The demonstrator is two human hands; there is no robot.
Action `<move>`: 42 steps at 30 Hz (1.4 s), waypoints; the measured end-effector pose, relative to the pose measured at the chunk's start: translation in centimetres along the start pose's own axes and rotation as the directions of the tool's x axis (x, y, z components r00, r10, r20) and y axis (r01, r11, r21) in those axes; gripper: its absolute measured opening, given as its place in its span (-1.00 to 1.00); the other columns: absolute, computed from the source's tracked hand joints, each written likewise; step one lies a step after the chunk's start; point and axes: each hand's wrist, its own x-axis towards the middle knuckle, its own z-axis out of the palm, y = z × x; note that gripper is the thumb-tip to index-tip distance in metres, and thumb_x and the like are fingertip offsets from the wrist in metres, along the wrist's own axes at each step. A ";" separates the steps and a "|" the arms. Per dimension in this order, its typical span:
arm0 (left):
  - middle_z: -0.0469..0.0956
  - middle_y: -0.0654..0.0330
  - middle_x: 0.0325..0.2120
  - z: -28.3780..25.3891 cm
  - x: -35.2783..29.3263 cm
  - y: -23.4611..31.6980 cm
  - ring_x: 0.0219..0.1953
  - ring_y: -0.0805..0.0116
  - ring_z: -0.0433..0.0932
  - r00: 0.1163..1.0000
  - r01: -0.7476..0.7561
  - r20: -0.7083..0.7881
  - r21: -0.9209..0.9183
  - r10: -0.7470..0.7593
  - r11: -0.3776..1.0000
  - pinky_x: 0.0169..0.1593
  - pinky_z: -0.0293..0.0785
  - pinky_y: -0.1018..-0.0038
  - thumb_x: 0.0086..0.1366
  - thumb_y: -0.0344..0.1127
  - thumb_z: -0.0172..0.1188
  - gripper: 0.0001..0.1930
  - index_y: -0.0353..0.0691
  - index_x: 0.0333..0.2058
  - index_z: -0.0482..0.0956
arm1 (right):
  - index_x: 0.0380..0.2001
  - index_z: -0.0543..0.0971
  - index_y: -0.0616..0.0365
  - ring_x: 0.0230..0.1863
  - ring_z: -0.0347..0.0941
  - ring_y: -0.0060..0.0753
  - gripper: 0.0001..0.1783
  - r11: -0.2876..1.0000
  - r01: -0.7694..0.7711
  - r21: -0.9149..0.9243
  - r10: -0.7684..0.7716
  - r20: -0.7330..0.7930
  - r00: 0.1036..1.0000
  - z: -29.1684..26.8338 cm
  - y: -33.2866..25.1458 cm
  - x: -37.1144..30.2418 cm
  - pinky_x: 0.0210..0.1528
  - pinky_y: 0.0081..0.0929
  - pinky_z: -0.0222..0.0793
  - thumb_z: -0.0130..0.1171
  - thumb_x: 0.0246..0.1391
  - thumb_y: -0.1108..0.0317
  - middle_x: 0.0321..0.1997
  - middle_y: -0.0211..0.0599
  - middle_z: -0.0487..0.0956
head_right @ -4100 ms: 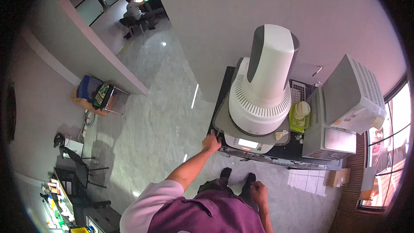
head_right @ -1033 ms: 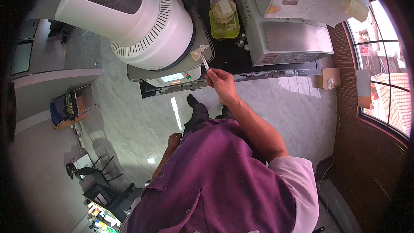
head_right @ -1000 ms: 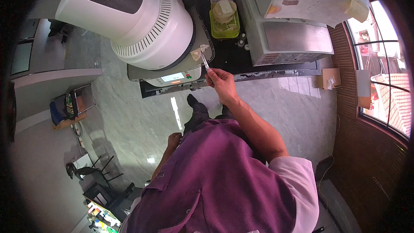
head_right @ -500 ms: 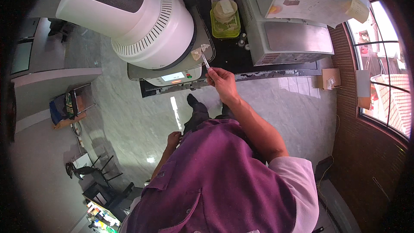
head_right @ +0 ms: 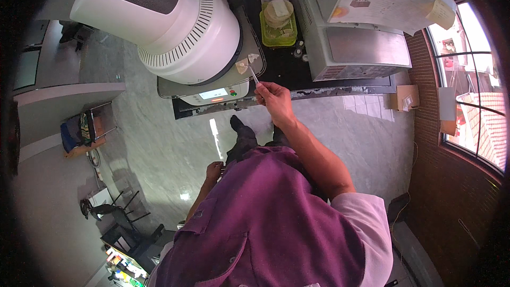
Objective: Applying stain and glaze to a dental crown with a brush and placing it into a porcelain furnace.
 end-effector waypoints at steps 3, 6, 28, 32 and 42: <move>0.67 0.14 -0.36 0.4 -0.1 0.8 -0.37 0.36 0.68 1.000 0.009 0.018 -0.027 -0.008 1.000 -0.43 0.50 0.50 0.35 -0.27 0.15 -0.75 -0.29 -0.10 0.58 | -0.18 0.62 0.33 -0.47 0.37 -0.59 -0.73 1.000 -0.011 -0.005 0.011 -0.016 1.000 -0.3 -0.2 0.0 -0.37 -0.58 0.34 0.23 0.25 0.29 -0.39 -0.36 0.57; 0.67 0.13 -0.35 0.0 0.1 0.4 -0.37 0.36 0.69 1.000 0.014 0.021 -0.043 -0.013 0.999 -0.43 0.51 0.51 0.35 -0.27 0.15 -0.75 -0.30 -0.10 0.58 | -0.18 0.62 0.33 -0.47 0.38 -0.59 -0.73 1.000 -0.018 -0.002 0.018 -0.003 1.000 -0.1 -0.3 0.0 -0.36 -0.58 0.35 0.22 0.26 0.29 -0.38 -0.35 0.57; 0.67 0.15 -0.33 0.1 0.0 0.2 -0.35 0.37 0.67 1.000 0.018 0.006 -0.054 -0.017 0.998 -0.40 0.49 0.50 0.33 -0.26 0.17 -0.73 -0.28 -0.09 0.59 | -0.21 0.64 0.28 -0.47 0.40 -0.61 -0.78 1.000 -0.017 -0.018 0.017 0.001 1.000 -0.3 -0.2 0.2 -0.39 -0.60 0.34 0.25 0.23 0.31 -0.39 -0.39 0.59; 0.67 0.15 -0.33 0.0 0.0 0.0 -0.35 0.37 0.67 1.000 0.018 0.008 -0.040 -0.018 0.999 -0.39 0.50 0.49 0.33 -0.28 0.16 -0.74 -0.27 -0.09 0.59 | -0.19 0.64 0.29 -0.47 0.40 -0.61 -0.78 1.000 -0.009 -0.026 0.009 0.008 1.000 -0.2 -0.2 0.3 -0.39 -0.61 0.34 0.26 0.22 0.33 -0.39 -0.39 0.60; 0.67 0.14 -0.30 0.2 -0.5 0.3 -0.34 0.37 0.66 1.000 0.024 0.004 -0.034 -0.024 0.999 -0.37 0.50 0.48 0.33 -0.26 0.17 -0.73 -0.27 -0.08 0.59 | -0.19 0.63 0.32 -0.48 0.38 -0.62 -0.79 0.998 0.044 -0.041 -0.043 0.012 0.999 -0.1 -0.3 0.3 -0.43 -0.62 0.30 0.30 0.18 0.38 -0.41 -0.40 0.58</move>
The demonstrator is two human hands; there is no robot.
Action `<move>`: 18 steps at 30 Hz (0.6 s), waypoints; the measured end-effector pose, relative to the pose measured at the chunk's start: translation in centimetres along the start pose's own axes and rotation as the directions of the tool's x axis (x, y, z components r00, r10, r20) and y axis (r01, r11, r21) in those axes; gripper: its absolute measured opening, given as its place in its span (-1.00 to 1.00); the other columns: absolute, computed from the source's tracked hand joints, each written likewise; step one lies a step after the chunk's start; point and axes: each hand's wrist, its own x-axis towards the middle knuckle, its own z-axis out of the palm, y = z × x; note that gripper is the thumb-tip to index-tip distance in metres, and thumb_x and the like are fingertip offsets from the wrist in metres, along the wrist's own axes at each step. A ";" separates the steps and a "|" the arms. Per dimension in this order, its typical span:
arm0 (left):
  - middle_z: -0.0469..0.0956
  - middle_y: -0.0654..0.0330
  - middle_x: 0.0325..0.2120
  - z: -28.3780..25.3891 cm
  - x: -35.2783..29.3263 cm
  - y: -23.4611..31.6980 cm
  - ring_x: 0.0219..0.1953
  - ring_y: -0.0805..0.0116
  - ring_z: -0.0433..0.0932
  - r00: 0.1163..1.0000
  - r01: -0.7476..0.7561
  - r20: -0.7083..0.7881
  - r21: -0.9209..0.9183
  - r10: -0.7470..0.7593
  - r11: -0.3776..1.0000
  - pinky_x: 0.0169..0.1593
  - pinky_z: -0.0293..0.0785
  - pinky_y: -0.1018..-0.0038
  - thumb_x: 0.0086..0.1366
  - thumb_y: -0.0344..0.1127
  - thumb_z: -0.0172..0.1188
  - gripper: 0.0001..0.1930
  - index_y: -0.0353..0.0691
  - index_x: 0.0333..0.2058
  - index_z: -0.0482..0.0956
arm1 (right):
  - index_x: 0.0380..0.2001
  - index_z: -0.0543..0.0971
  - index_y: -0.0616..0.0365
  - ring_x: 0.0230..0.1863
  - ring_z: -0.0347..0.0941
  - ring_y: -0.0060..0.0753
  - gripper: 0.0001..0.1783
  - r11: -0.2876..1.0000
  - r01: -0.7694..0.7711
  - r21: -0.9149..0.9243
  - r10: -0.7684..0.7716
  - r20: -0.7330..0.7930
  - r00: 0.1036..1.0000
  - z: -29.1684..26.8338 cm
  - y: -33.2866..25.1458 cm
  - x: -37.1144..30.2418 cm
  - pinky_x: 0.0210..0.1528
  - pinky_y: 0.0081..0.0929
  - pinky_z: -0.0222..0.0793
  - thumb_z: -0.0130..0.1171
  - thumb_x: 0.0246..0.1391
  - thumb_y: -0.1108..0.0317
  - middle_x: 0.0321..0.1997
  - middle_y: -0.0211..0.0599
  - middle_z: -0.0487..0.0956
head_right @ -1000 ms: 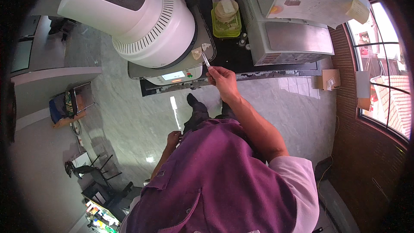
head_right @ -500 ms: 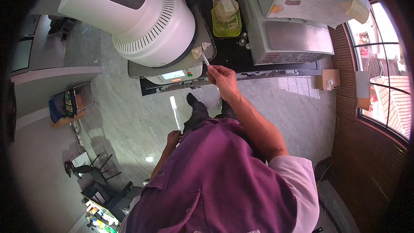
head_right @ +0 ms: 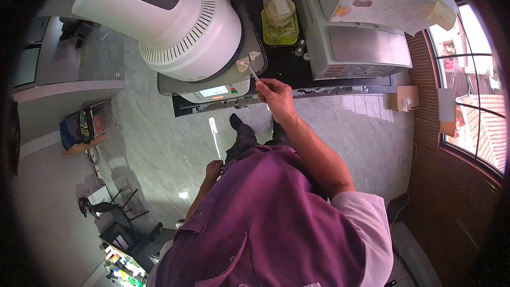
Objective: Applying stain and glaze to a dental crown with a brush and placing it into a porcelain furnace.
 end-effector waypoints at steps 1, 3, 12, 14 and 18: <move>0.67 0.14 -0.30 0.1 0.0 0.1 -0.34 0.37 0.66 1.000 0.000 0.002 0.001 0.000 1.000 -0.37 0.50 0.48 0.33 -0.26 0.17 -0.73 -0.27 -0.08 0.59 | -0.20 0.63 0.32 -0.49 0.37 -0.62 -0.79 1.000 0.009 -0.002 -0.009 0.003 1.000 0.0 0.0 0.0 -0.44 -0.62 0.29 0.30 0.18 0.39 -0.41 -0.40 0.58; 0.67 0.13 -0.28 0.1 0.0 0.3 -0.33 0.37 0.66 1.000 -0.009 0.006 0.021 0.009 1.000 -0.37 0.49 0.49 0.33 -0.25 0.17 -0.72 -0.28 -0.07 0.59 | -0.20 0.63 0.32 -0.50 0.37 -0.62 -0.79 1.000 0.007 0.007 -0.007 -0.011 1.000 -0.1 0.0 0.0 -0.44 -0.62 0.29 0.30 0.18 0.39 -0.42 -0.40 0.58; 0.66 0.14 -0.31 0.1 0.4 -0.3 -0.33 0.37 0.66 1.000 -0.025 0.008 0.030 0.025 0.999 -0.38 0.50 0.48 0.33 -0.25 0.16 -0.72 -0.28 -0.08 0.59 | -0.22 0.65 0.31 -0.51 0.37 -0.63 -0.80 1.000 0.008 0.009 -0.008 -0.011 1.000 -0.2 0.1 0.1 -0.45 -0.62 0.29 0.31 0.17 0.39 -0.44 -0.42 0.58; 0.66 0.14 -0.31 -0.1 0.5 -0.8 -0.34 0.37 0.66 0.999 -0.036 0.005 0.031 0.035 0.999 -0.38 0.50 0.48 0.33 -0.25 0.16 -0.72 -0.28 -0.08 0.59 | -0.22 0.65 0.30 -0.51 0.37 -0.63 -0.81 1.000 0.003 0.006 -0.003 -0.019 1.000 -0.1 0.2 0.2 -0.45 -0.62 0.29 0.31 0.17 0.39 -0.44 -0.42 0.58; 0.67 0.15 -0.31 0.1 0.5 -0.5 -0.35 0.38 0.67 0.999 -0.037 0.002 0.043 0.037 0.998 -0.38 0.51 0.48 0.33 -0.25 0.16 -0.72 -0.28 -0.07 0.58 | -0.22 0.65 0.29 -0.52 0.38 -0.63 -0.81 1.000 0.005 -0.003 -0.005 -0.021 1.000 -0.1 0.0 0.2 -0.46 -0.62 0.29 0.31 0.17 0.39 -0.44 -0.42 0.59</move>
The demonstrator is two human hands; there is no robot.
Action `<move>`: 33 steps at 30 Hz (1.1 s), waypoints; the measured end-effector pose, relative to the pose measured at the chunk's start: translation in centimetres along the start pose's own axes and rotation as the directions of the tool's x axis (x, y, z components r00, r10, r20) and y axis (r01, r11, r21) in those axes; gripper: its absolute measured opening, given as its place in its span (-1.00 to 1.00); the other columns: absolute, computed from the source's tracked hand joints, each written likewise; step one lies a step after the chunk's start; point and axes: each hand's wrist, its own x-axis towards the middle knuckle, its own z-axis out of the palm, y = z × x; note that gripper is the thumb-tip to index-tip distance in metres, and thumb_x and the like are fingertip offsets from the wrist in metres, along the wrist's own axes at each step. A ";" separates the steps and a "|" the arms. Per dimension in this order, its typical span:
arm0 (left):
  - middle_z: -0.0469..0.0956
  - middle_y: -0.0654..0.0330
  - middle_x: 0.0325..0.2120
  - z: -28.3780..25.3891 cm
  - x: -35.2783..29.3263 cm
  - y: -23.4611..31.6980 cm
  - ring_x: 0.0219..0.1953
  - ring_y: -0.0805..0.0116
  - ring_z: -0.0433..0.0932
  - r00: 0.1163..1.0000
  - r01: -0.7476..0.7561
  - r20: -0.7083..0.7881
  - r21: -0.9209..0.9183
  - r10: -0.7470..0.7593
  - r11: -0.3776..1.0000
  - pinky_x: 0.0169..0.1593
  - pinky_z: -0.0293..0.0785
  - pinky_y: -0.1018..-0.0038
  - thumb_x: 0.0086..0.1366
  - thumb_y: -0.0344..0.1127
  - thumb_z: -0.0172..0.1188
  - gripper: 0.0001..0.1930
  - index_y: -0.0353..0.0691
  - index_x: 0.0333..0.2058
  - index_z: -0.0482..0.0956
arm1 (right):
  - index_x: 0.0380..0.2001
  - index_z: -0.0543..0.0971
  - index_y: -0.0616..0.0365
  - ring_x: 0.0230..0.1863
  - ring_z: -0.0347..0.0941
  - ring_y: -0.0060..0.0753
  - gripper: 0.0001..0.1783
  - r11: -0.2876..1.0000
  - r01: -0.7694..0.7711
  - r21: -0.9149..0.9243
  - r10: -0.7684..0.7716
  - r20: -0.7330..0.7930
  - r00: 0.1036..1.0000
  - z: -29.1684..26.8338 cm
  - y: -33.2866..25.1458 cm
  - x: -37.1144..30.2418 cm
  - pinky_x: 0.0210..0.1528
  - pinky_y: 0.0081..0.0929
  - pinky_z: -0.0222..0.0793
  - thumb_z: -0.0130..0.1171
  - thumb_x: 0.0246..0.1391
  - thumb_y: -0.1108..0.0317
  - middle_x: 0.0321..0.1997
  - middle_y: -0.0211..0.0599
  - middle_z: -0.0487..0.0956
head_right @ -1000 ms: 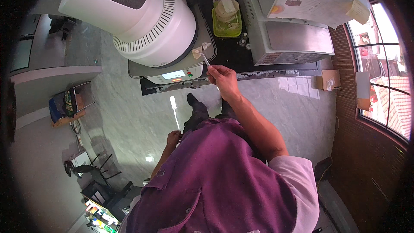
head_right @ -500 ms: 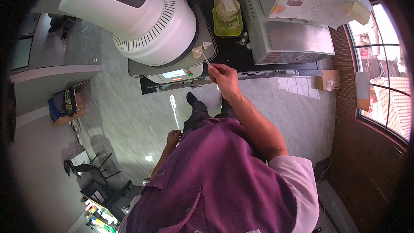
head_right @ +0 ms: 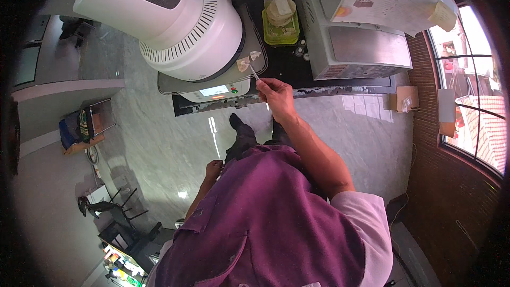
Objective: Applying stain and glaze to a dental crown with a brush and placing it into a porcelain furnace.
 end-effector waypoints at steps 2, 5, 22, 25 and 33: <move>0.67 0.15 -0.32 -0.1 0.1 -0.1 -0.35 0.38 0.67 1.000 0.006 -0.001 -0.004 -0.006 1.000 -0.38 0.51 0.49 0.33 -0.25 0.16 -0.72 -0.28 -0.07 0.58 | -0.22 0.65 0.28 -0.52 0.38 -0.63 -0.81 1.000 -0.012 -0.008 0.012 -0.013 1.000 0.1 0.0 0.0 -0.46 -0.62 0.29 0.31 0.17 0.38 -0.43 -0.42 0.59; 0.67 0.16 -0.33 -0.2 0.1 -0.2 -0.35 0.39 0.67 1.000 0.013 -0.003 -0.016 -0.013 1.000 -0.39 0.51 0.49 0.34 -0.25 0.16 -0.73 -0.27 -0.07 0.58 | -0.21 0.65 0.28 -0.52 0.38 -0.64 -0.80 1.000 -0.007 0.008 0.007 -0.003 1.000 0.1 -0.2 0.0 -0.46 -0.62 0.29 0.31 0.17 0.37 -0.43 -0.42 0.59; 0.67 0.16 -0.34 0.2 0.5 -0.3 -0.39 0.40 0.65 1.000 0.004 -0.011 -0.008 -0.004 1.000 -0.39 0.50 0.51 0.33 -0.25 0.19 -0.74 -0.26 -0.09 0.60 | -0.19 0.66 0.28 -0.48 0.44 -0.64 -0.75 0.965 0.076 -0.250 -0.101 -0.087 0.991 -1.4 -0.3 -0.1 -0.40 -0.63 0.38 0.33 0.16 0.32 -0.42 -0.43 0.61; 0.67 0.16 -0.33 0.1 1.1 -0.8 -0.39 0.39 0.66 1.000 -0.005 -0.004 0.003 0.005 1.000 -0.39 0.51 0.50 0.33 -0.25 0.19 -0.74 -0.25 -0.09 0.61 | -0.23 0.69 0.27 -0.52 0.44 -0.60 -0.77 0.736 0.274 -0.618 -0.397 -0.068 0.915 -1.3 -0.2 -0.2 -0.43 -0.59 0.38 0.36 0.10 0.34 -0.43 -0.38 0.62; 0.67 0.15 -0.34 0.4 0.5 0.0 -0.38 0.39 0.67 1.000 0.020 -0.018 -0.008 -0.020 1.000 -0.41 0.52 0.49 0.33 -0.24 0.19 -0.74 -0.25 -0.10 0.61 | -0.27 0.71 0.19 -0.55 0.45 -0.51 -0.82 0.470 0.447 -0.761 -0.656 0.038 0.754 -1.6 -0.4 -0.3 -0.46 -0.52 0.35 0.38 0.01 0.42 -0.50 -0.30 0.57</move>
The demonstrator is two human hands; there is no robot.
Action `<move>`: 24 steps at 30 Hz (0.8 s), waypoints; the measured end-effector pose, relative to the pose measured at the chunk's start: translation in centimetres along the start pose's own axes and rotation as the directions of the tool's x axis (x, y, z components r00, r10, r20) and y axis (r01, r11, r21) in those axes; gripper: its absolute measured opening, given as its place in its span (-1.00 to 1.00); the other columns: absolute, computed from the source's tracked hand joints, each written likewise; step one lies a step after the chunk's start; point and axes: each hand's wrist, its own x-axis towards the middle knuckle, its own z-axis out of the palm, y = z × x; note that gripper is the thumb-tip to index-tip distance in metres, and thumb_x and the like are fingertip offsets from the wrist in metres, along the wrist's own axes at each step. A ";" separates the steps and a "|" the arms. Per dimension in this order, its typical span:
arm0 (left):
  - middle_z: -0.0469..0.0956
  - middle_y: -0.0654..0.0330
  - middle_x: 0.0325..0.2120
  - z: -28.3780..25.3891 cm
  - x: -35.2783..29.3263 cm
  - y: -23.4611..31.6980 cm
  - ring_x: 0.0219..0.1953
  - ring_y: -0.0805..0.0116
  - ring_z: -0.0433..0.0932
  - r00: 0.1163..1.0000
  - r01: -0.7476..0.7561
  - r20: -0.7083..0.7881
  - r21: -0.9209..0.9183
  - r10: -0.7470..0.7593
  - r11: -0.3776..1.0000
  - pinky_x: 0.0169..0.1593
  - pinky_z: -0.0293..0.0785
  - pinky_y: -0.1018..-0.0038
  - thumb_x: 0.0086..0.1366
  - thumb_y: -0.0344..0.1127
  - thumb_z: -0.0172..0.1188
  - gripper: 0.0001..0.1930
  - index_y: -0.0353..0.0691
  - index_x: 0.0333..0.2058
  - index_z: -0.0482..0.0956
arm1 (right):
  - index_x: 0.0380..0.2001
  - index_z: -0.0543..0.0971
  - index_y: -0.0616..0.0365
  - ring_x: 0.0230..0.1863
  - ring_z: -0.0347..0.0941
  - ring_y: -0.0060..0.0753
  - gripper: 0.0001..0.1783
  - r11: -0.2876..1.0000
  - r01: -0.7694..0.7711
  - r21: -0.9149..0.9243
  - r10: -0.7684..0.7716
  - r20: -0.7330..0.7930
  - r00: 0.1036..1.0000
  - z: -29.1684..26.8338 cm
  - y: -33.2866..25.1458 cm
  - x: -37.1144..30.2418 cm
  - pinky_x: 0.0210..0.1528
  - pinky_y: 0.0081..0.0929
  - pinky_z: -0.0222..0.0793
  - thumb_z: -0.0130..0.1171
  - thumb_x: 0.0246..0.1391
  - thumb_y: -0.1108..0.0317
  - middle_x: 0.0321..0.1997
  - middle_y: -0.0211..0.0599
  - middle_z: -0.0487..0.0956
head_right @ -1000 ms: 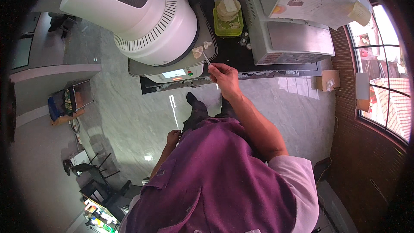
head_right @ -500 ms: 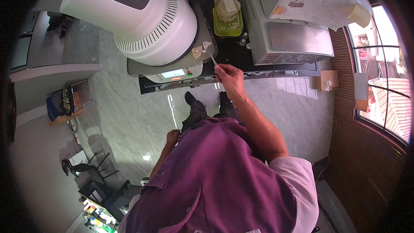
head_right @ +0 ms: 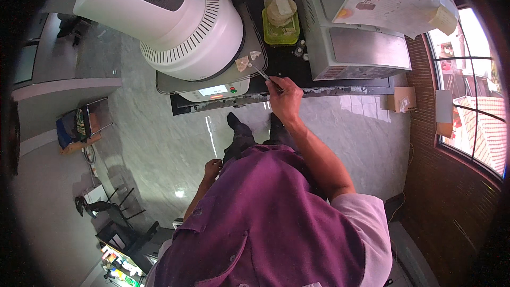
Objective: Applying stain and glaze to a dental crown with a brush and placing it into a porcelain furnace.
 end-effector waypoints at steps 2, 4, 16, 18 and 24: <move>0.67 0.15 -0.34 -0.2 -0.1 -0.1 -0.38 0.39 0.67 1.000 0.004 0.002 -0.002 -0.004 1.000 -0.40 0.53 0.49 0.33 -0.24 0.19 -0.74 -0.25 -0.10 0.61 | -0.27 0.71 0.19 -0.55 0.45 -0.50 -0.82 1.000 0.008 -0.028 -0.008 -0.003 1.000 0.1 -0.1 0.0 -0.47 -0.52 0.35 0.38 0.01 0.43 -0.52 -0.31 0.55; 0.68 0.15 -0.34 -0.3 -0.1 -0.2 -0.38 0.39 0.67 1.000 0.006 0.005 -0.004 -0.006 1.000 -0.40 0.53 0.49 0.33 -0.24 0.19 -0.74 -0.25 -0.10 0.61 | -0.27 0.71 0.19 -0.56 0.45 -0.49 -0.82 0.999 0.044 -0.020 -0.044 -0.022 0.999 0.1 -0.2 0.1 -0.48 -0.51 0.35 0.39 0.00 0.44 -0.52 -0.31 0.56; 0.67 0.13 -0.34 -0.3 -0.4 0.1 -0.38 0.37 0.67 1.000 -0.010 0.011 -0.013 0.010 1.000 -0.41 0.50 0.49 0.36 -0.25 0.16 -0.75 -0.28 -0.10 0.60 | -0.27 0.71 0.21 -0.54 0.51 -0.30 -0.80 1.000 -0.026 -0.015 0.027 0.045 0.999 0.0 -0.7 0.3 -0.44 -0.42 0.40 0.39 -0.02 0.41 -0.50 -0.20 0.57; 0.67 0.12 -0.34 -0.3 -0.5 0.0 -0.38 0.36 0.67 0.999 -0.046 0.026 -0.007 0.046 0.999 -0.41 0.50 0.49 0.36 -0.25 0.15 -0.74 -0.29 -0.10 0.60 | -0.28 0.71 0.22 -0.54 0.51 -0.30 -0.80 0.999 -0.043 0.015 0.042 0.039 0.998 0.2 -0.4 0.3 -0.44 -0.42 0.40 0.39 -0.01 0.41 -0.50 -0.20 0.57; 0.67 0.10 -0.33 -0.3 -0.5 -0.1 -0.37 0.34 0.68 0.999 -0.033 0.020 -0.033 0.033 0.999 -0.39 0.51 0.47 0.34 -0.25 0.16 -0.72 -0.31 -0.09 0.60 | -0.29 0.70 0.21 -0.53 0.53 -0.23 -0.83 0.995 0.082 -0.054 -0.083 -0.005 0.997 -0.4 -0.9 0.8 -0.43 -0.40 0.44 0.36 0.00 0.44 -0.47 -0.19 0.59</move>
